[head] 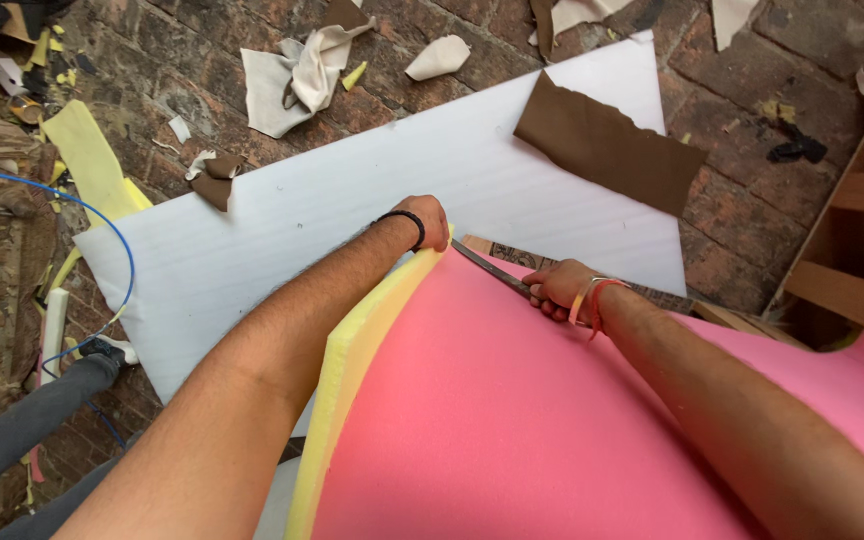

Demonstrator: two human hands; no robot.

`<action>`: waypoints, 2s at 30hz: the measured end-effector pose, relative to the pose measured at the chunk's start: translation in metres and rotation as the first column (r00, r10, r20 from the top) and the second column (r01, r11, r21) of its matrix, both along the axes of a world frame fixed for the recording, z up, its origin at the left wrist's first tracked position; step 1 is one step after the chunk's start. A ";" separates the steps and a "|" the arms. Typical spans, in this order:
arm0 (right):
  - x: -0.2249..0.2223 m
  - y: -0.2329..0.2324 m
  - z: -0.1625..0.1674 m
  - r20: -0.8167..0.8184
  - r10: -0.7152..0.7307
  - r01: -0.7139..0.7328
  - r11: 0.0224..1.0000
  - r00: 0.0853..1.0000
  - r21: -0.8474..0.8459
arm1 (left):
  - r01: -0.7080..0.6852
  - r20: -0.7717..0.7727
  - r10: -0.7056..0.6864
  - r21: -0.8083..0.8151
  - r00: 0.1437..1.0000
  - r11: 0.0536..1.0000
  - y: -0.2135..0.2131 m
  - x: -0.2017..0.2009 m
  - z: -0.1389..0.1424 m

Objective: The person uses a long metal blade to cut a yellow foam sheet and then trims a pink foam-covered chair frame. The person repeatedly positions the foam, cuts along edges, and removes excess pieces.

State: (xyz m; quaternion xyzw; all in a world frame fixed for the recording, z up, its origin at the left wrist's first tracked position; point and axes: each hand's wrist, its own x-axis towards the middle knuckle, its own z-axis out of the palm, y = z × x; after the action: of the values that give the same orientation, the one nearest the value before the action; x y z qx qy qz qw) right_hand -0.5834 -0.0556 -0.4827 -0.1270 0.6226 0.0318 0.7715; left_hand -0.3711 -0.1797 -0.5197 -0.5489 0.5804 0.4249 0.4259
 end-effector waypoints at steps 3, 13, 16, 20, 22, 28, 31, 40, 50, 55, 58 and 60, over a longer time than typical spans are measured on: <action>-0.010 0.012 -0.001 -0.002 -0.015 0.015 1.000 1.000 0.005 | -0.063 -0.029 0.063 -0.002 0.998 0.998 0.003 0.005 -0.001; -0.003 -0.005 0.006 -0.029 0.150 -0.147 0.986 0.988 0.084 | -0.066 -0.051 0.064 -0.027 0.997 0.997 -0.002 0.007 0.003; -0.023 0.012 0.012 0.066 -0.047 0.045 0.998 0.997 0.031 | -0.108 -0.045 0.107 -0.012 0.993 0.994 -0.001 0.006 0.005; -0.013 0.005 0.004 0.103 -0.127 0.121 0.991 0.987 0.061 | -0.059 -0.070 0.054 -0.080 0.996 0.995 -0.003 0.003 0.007; 0.000 -0.007 0.004 0.120 -0.045 0.042 0.999 0.992 0.032 | -0.047 -0.038 0.044 -0.069 0.998 0.997 -0.004 0.002 0.009; -0.032 0.027 0.021 0.074 -0.080 0.078 0.996 0.994 0.033 | -0.099 -0.034 0.098 -0.025 0.995 0.995 -0.003 0.005 0.009; -0.033 0.027 0.014 0.066 -0.130 0.124 0.987 0.989 0.100 | -0.076 -0.017 0.075 -0.061 0.997 0.995 -0.003 0.005 0.008; -0.035 0.042 0.018 0.127 -0.002 0.003 1.000 0.992 -0.001 | -0.075 0.014 0.074 0.062 0.997 0.995 -0.008 0.004 0.014; -0.020 0.025 0.018 0.132 -0.051 0.047 0.998 0.990 0.035 | 0.178 0.018 -0.181 0.127 0.983 0.976 -0.018 0.002 0.039; -0.039 0.041 0.049 0.056 -0.062 0.059 0.997 0.996 0.049 | 0.265 -0.011 -0.266 0.122 0.964 0.956 -0.017 0.002 0.067; -0.026 0.023 0.046 0.065 -0.015 0.018 0.999 0.998 -0.043 | 0.307 0.008 -0.312 0.141 0.950 0.941 -0.015 -0.003 0.085; -0.022 0.021 0.044 0.069 -0.006 0.008 1.000 0.998 -0.024 | 0.308 0.027 -0.314 0.136 0.949 0.942 -0.017 -0.005 0.095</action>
State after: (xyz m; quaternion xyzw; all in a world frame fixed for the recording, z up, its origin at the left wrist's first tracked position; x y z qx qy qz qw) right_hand -0.6059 -0.0345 -0.4391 -0.1349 0.5965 0.0172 0.7910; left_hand -0.3757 -0.1969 -0.4250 -0.4315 0.6203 0.3757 0.5365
